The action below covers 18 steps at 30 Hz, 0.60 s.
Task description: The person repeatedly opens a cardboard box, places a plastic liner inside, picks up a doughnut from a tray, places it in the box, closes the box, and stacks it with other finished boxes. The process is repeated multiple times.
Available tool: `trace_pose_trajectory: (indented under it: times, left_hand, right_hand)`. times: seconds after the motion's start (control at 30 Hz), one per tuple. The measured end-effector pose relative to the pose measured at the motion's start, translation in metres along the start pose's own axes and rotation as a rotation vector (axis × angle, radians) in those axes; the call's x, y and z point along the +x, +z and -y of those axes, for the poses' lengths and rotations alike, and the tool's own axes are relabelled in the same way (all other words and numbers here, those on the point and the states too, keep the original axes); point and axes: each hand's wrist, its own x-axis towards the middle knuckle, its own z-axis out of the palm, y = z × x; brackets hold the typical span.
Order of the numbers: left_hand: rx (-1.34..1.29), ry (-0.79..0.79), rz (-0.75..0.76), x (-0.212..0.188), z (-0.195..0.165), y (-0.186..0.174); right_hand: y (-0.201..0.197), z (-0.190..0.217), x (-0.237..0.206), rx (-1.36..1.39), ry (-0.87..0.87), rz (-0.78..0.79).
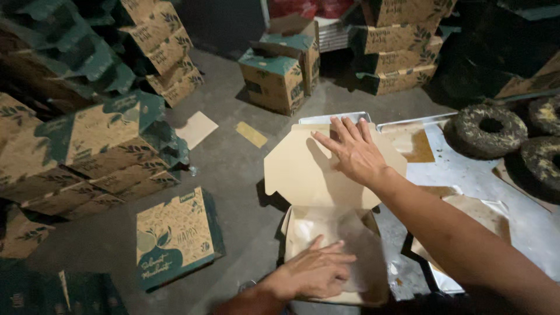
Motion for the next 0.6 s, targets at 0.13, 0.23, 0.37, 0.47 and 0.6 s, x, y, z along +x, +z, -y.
trace_pose_trajectory:
  times: [0.13, 0.23, 0.37, 0.47, 0.6]
  left_hand:
    - [-0.029, -0.184, 0.217, 0.000, 0.015, 0.018]
    - [-0.023, -0.222, 0.305, 0.000, 0.019, 0.027]
    - [0.065, -0.159, 0.336, -0.001, 0.025, 0.039]
    - [-0.006, -0.273, 0.459, -0.002, 0.033, 0.046]
    - [0.136, -0.235, 0.273, 0.003, 0.045, 0.059]
  right_hand:
    - [0.007, -0.001, -0.020, -0.101, -0.070, 0.014]
    - [0.016, 0.002, -0.036, -0.187, -0.174, 0.036]
    - [0.042, 0.012, -0.069, 0.209, -0.237, -0.084]
    - [0.074, 0.036, -0.111, 0.144, -0.699, -0.137]
    - [0.126, 0.064, -0.168, 0.346, -0.265, 0.451]
